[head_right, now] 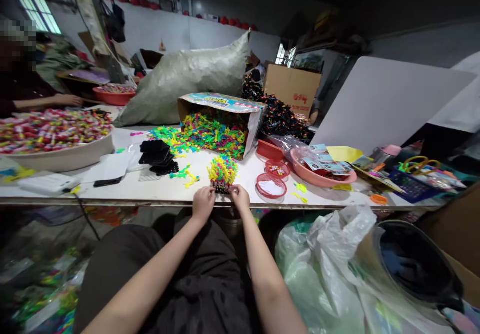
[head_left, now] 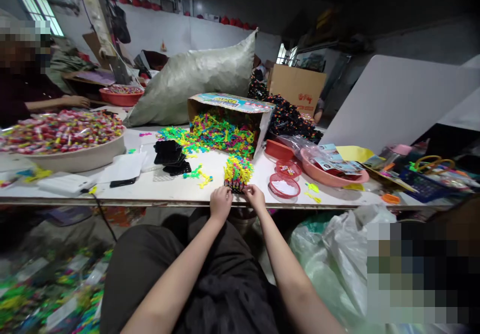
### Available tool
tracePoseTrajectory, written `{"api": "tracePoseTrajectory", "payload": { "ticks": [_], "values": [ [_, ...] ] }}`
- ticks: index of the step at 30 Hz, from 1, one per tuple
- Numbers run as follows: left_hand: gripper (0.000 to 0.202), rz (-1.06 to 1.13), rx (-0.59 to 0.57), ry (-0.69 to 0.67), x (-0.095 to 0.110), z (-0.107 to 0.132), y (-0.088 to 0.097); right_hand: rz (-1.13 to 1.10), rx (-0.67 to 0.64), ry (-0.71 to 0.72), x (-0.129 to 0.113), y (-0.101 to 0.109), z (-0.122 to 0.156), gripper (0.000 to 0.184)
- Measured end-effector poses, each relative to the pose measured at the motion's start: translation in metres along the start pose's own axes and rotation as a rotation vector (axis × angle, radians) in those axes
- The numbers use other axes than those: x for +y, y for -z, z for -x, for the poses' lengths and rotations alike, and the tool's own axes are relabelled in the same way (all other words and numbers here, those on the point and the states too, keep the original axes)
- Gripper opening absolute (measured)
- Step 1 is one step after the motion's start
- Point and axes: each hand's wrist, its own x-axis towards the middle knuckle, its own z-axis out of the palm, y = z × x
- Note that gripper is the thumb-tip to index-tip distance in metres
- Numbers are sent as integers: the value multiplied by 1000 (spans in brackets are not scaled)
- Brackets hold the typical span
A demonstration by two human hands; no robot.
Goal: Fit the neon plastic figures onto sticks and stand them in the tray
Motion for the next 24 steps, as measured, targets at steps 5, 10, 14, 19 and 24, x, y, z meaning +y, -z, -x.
{"api": "tracePoseTrajectory", "payload": {
  "ticks": [5,10,14,19,24],
  "values": [
    [29,12,-43,87,18,-3,-33,-11,-31,50,-6,4,5,26],
    [29,5,-47,148,24,-11,-41,-1,-43,58,-9,0,6,24],
    [32,15,-85,119,31,-6,-36,24,-26,43,-18,3,14,15],
    [37,25,-142,169,23,-11,-33,152,10,66,-29,7,21,13],
    [42,-119,-281,137,19,-28,-34,225,24,2,-20,4,12,21]
  ]
}}
